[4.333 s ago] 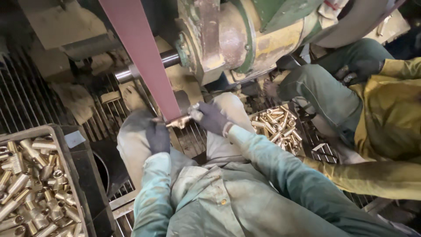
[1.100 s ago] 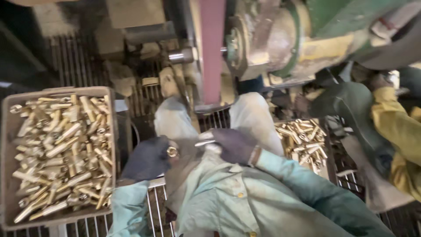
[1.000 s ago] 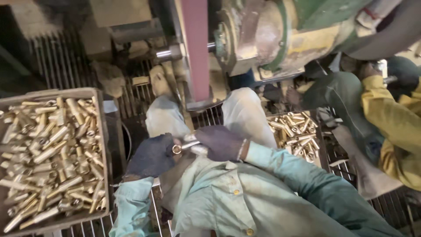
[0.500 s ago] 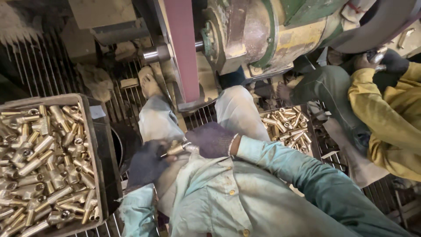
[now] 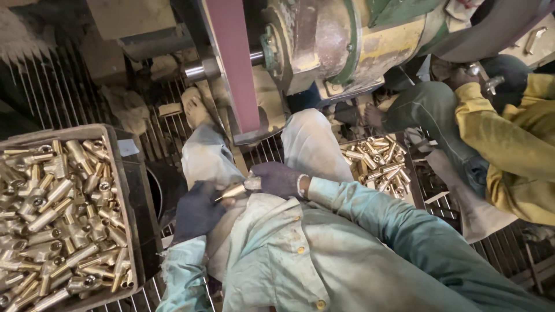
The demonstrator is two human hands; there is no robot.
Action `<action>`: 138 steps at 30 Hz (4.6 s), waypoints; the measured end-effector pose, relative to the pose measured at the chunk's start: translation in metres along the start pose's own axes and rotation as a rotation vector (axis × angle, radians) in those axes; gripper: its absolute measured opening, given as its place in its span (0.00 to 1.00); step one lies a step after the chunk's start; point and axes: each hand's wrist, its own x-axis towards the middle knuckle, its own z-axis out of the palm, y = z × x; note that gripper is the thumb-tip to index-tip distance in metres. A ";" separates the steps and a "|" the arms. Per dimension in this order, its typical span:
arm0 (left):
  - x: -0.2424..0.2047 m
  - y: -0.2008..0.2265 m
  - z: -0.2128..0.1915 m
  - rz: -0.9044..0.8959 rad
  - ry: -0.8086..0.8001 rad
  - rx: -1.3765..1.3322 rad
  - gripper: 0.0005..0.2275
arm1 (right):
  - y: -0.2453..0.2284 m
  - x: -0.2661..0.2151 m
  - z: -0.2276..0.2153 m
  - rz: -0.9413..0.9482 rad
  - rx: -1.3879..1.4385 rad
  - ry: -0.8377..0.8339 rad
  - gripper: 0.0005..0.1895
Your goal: The person repeatedly picks up brass-colored metal parts from a bin and presses them against a moving belt sander to smooth or deburr the surfaces. After each part is processed, it is placed into a separate bin. The task is performed one at a time in a repetitive cycle.
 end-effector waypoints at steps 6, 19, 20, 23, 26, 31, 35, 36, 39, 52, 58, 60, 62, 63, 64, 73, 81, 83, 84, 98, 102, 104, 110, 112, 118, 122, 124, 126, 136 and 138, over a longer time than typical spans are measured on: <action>-0.001 -0.007 0.014 -0.421 0.237 -0.528 0.17 | 0.021 -0.029 -0.023 -0.187 0.077 0.105 0.15; 0.077 0.017 0.064 -0.646 0.061 -0.958 0.11 | 0.032 -0.030 -0.061 -0.200 0.050 0.356 0.15; 0.083 0.014 0.066 -0.651 0.050 -0.988 0.12 | 0.035 -0.027 -0.064 -0.176 0.005 0.368 0.14; 0.099 0.001 0.073 -0.678 -0.005 -1.044 0.12 | 0.045 -0.008 -0.068 -0.261 -0.061 0.473 0.13; 0.114 -0.013 0.087 -0.717 -0.021 -1.051 0.12 | 0.057 0.013 -0.073 -0.255 -0.075 0.469 0.11; 0.119 -0.031 0.126 -0.843 0.114 -0.837 0.09 | 0.073 0.032 -0.065 -0.273 -0.112 0.552 0.12; 0.114 -0.048 0.146 -0.629 0.221 -0.885 0.05 | 0.081 0.037 -0.063 -0.282 -0.078 0.547 0.11; 0.112 -0.050 0.151 -0.599 0.239 -0.897 0.04 | 0.083 0.038 -0.061 -0.237 -0.103 0.546 0.12; 0.111 -0.054 0.158 -0.616 0.266 -0.923 0.03 | 0.084 0.039 -0.059 -0.157 -0.157 0.537 0.12; 0.115 -0.047 0.157 -0.767 0.263 -0.923 0.03 | 0.082 0.045 -0.063 -0.039 -0.109 0.477 0.17; 0.115 -0.045 0.156 -0.766 0.266 -0.871 0.03 | 0.084 0.049 -0.059 0.039 -0.103 0.481 0.16; 0.116 -0.045 0.156 -0.734 0.272 -0.906 0.03 | 0.085 0.050 -0.059 0.080 -0.089 0.478 0.14; 0.117 -0.045 0.155 -0.723 0.283 -0.922 0.02 | 0.085 0.052 -0.060 0.099 -0.072 0.476 0.13; 0.117 -0.044 0.156 -0.732 0.288 -0.920 0.02 | 0.085 0.052 -0.060 0.079 -0.077 0.469 0.15; 0.116 -0.044 0.156 -0.742 0.292 -0.918 0.03 | 0.085 0.052 -0.061 0.060 -0.082 0.463 0.18; 0.115 -0.055 0.165 -0.729 0.296 -0.887 0.04 | 0.095 0.071 -0.057 0.086 0.006 0.506 0.21; 0.118 -0.045 0.148 -0.704 0.243 -0.958 0.06 | 0.048 0.062 -0.086 0.477 0.044 0.265 0.22; 0.115 -0.035 0.136 -0.672 0.225 -0.993 0.06 | 0.040 0.046 -0.082 0.423 0.143 0.313 0.19; 0.110 -0.030 0.128 -0.664 0.222 -1.003 0.06 | 0.039 0.036 -0.079 0.196 0.136 0.368 0.15; 0.089 -0.029 0.102 -0.638 0.233 -0.952 0.08 | 0.065 0.032 -0.047 -0.182 0.074 0.461 0.11; 0.097 -0.040 0.112 -0.695 0.253 -0.958 0.07 | 0.069 0.046 -0.041 -0.130 0.022 0.556 0.13; 0.099 -0.044 0.118 -0.684 0.262 -0.952 0.07 | 0.072 0.051 -0.040 -0.132 -0.016 0.611 0.16; 0.095 -0.054 0.129 -0.649 0.278 -0.949 0.06 | 0.082 0.060 -0.033 0.027 -0.106 0.599 0.19; 0.099 -0.055 0.132 -0.652 0.297 -0.939 0.06 | 0.083 0.066 -0.035 0.068 -0.111 0.556 0.19; 0.100 -0.060 0.136 -0.710 0.295 -0.937 0.06 | 0.083 0.070 -0.035 0.167 -0.066 0.515 0.24; 0.103 -0.064 0.141 -0.773 0.293 -0.975 0.05 | 0.077 0.071 -0.037 0.150 -0.069 0.545 0.23; 0.102 -0.066 0.143 -0.746 0.310 -0.992 0.05 | 0.074 0.070 -0.037 0.125 -0.052 0.554 0.18; 0.103 -0.067 0.144 -0.737 0.307 -0.955 0.05 | 0.071 0.071 -0.040 0.139 -0.019 0.544 0.15; 0.106 -0.062 0.142 -0.747 0.343 -0.912 0.04 | 0.104 0.090 -0.026 0.148 0.095 0.538 0.14; 0.107 -0.061 0.139 -0.780 0.316 -0.953 0.04 | 0.111 0.095 -0.023 0.106 0.070 0.594 0.16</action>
